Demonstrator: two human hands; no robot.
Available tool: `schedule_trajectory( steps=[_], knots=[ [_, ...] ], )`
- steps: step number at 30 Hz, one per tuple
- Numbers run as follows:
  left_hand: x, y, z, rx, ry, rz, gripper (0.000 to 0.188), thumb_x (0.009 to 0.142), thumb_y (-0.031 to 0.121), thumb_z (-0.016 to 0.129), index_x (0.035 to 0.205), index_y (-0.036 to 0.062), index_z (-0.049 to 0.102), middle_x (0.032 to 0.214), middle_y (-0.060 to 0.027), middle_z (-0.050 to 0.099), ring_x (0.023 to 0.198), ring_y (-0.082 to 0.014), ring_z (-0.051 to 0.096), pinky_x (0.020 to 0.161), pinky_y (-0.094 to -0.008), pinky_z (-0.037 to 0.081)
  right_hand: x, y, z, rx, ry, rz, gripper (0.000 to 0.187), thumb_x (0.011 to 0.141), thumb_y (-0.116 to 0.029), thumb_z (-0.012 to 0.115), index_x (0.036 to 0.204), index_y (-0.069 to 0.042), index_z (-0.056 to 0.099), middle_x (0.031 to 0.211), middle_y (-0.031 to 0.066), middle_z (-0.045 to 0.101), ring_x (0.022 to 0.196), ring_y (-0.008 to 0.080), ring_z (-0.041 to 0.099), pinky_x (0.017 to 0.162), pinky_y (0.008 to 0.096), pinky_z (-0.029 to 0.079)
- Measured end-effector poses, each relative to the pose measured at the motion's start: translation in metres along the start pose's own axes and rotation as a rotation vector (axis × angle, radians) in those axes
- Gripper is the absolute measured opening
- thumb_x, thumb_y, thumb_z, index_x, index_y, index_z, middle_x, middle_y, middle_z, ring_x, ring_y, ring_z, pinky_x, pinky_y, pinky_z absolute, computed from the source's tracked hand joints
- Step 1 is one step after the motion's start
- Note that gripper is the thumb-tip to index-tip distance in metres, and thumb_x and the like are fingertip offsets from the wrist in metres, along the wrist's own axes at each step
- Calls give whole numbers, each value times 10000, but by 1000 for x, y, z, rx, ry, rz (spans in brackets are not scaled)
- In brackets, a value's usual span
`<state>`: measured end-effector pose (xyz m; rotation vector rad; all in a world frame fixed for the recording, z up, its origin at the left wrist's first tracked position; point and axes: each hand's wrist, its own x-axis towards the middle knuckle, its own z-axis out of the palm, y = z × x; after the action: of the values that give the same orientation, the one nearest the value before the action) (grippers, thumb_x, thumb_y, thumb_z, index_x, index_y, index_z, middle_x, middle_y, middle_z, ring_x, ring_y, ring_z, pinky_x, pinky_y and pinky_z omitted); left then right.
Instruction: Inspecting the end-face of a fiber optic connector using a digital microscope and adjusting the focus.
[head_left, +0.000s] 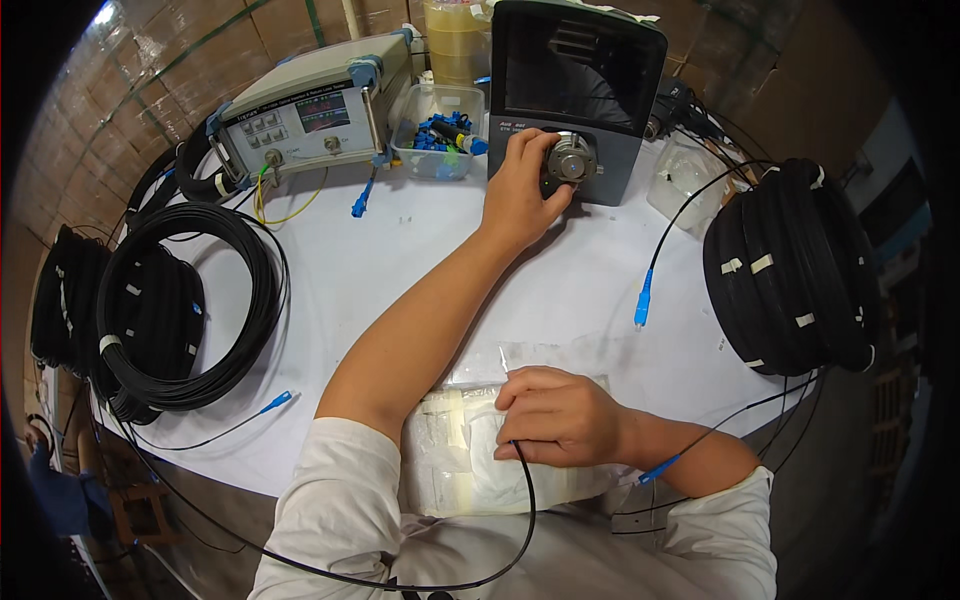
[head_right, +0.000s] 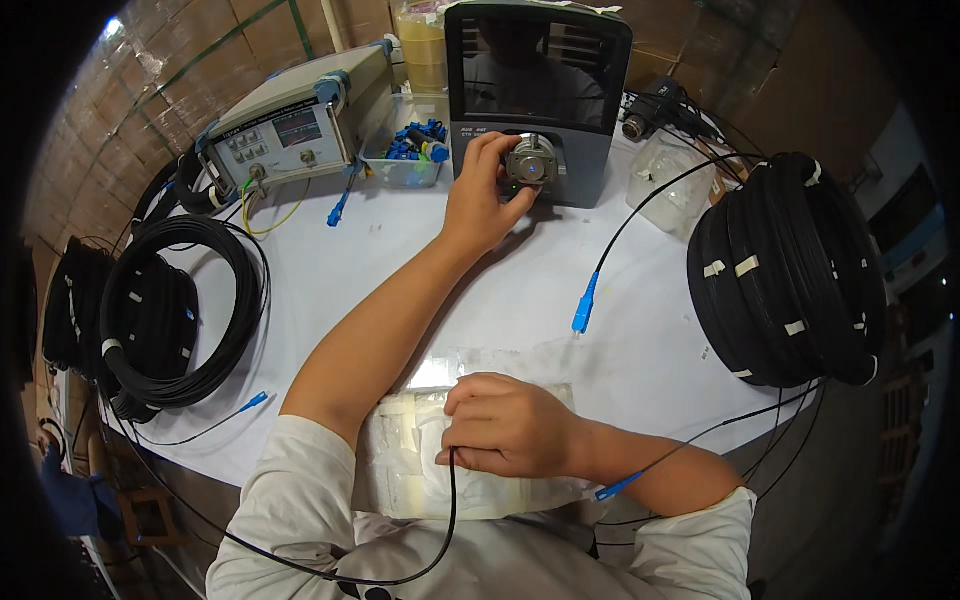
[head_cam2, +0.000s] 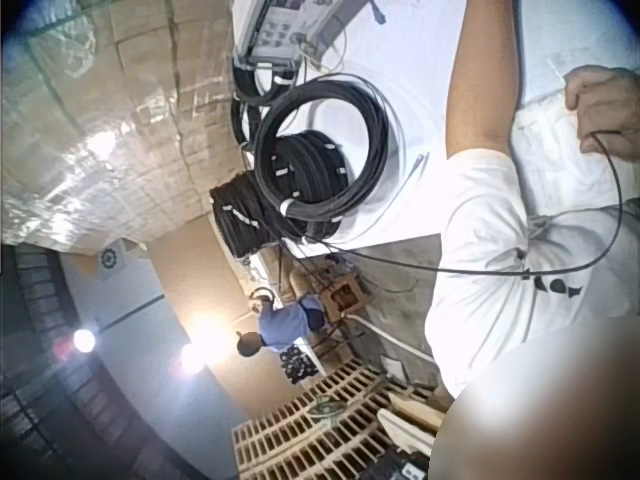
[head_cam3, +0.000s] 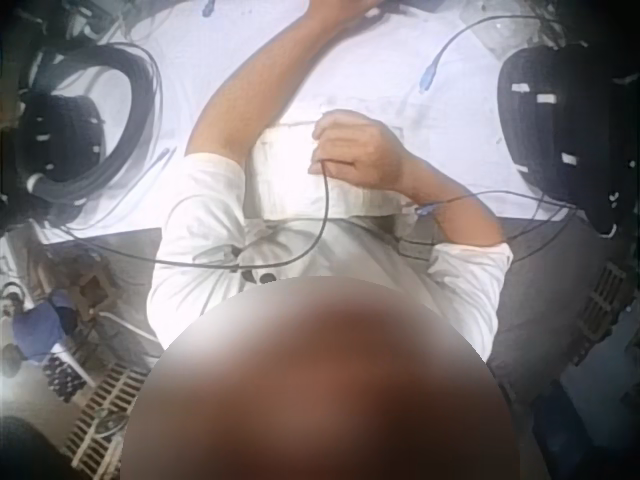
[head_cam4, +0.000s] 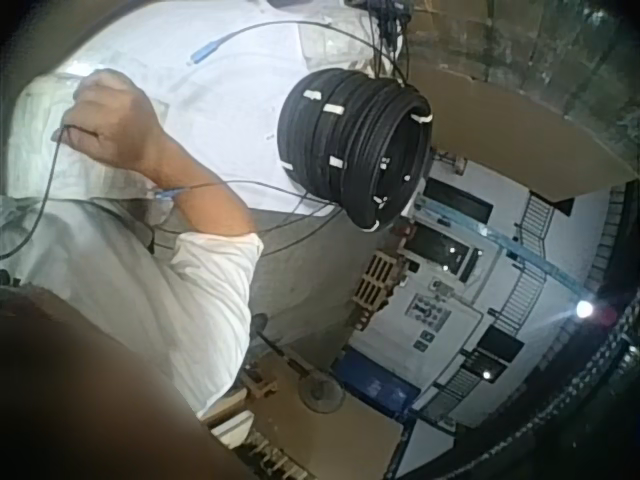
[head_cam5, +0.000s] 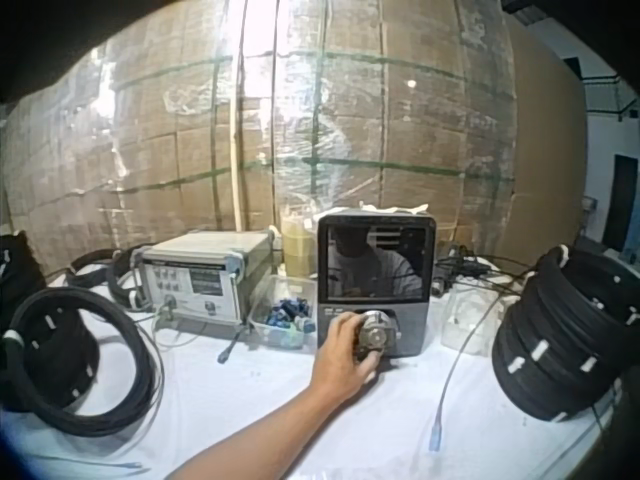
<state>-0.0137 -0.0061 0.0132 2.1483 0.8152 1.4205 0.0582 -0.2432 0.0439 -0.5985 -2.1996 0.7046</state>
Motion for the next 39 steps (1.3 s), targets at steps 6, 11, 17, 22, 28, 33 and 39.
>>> schedule_trajectory(
  steps=[6, 11, 17, 22, 28, 33, 39],
  knots=[
    [0, 0, 1, 2, 4, 4, 646, 824, 130, 812, 1411, 95, 544, 1411, -110, 526, 1052, -308, 699, 891, -406, 603, 1, 1, -1, 5, -18, -28, 139, 896, -157, 867, 901, -64, 764, 869, 45, 692, 949, 281, 688, 908, 413, 587],
    [0, 1, 0, 10, -9, -14, 654, 822, 130, 815, 1414, 93, 540, 1411, -112, 526, 1073, -319, 700, 901, -410, 605, -1, 1, -1, 0, -39, -19, 147, 904, -185, 864, 910, -71, 771, 883, 39, 695, 964, 273, 689, 922, 417, 586],
    [0, 0, 1, 11, 12, 25, 652, 826, 124, 819, 1412, 90, 537, 1408, -111, 527, 1075, -318, 701, 904, -406, 606, -2, 2, 0, 9, -21, -6, 152, 909, -205, 862, 920, -86, 769, 892, 32, 692, 985, 265, 690, 967, 446, 578],
    [0, 2, -1, 23, -8, -6, 651, 831, 126, 817, 1417, 93, 536, 1414, -109, 526, 1081, -319, 702, 903, -407, 605, -2, 1, -2, -22, -46, -19, 146, 912, -212, 862, 912, -102, 767, 891, 21, 693, 998, 254, 690, 1005, 479, 564],
    [1, -1, 0, 11, -9, -9, 657, 827, 128, 817, 1419, 96, 536, 1425, -109, 520, 1080, -323, 702, 907, -415, 603, -2, 2, 0, -49, -43, -7, 162, 901, -225, 874, 921, -105, 767, 900, 12, 707, 1001, 249, 692, 1010, 491, 562],
    [0, 0, 1, 15, -6, -3, 652, 828, 128, 813, 1418, 97, 536, 1429, -109, 518, 1084, -324, 701, 911, -416, 601, -3, 2, 0, -56, -17, -8, 160, 897, -223, 878, 917, -108, 768, 909, 11, 711, 1001, 247, 697, 1015, 495, 559],
    [0, 0, 1, 6, -9, -17, 648, 831, 129, 807, 1419, 103, 535, 1429, -106, 517, 1074, -318, 701, 904, -416, 601, -3, 1, -1, -57, -39, 0, 150, 900, -213, 875, 910, -107, 768, 912, 14, 709, 999, 242, 698, 1029, 497, 552]
  ],
)
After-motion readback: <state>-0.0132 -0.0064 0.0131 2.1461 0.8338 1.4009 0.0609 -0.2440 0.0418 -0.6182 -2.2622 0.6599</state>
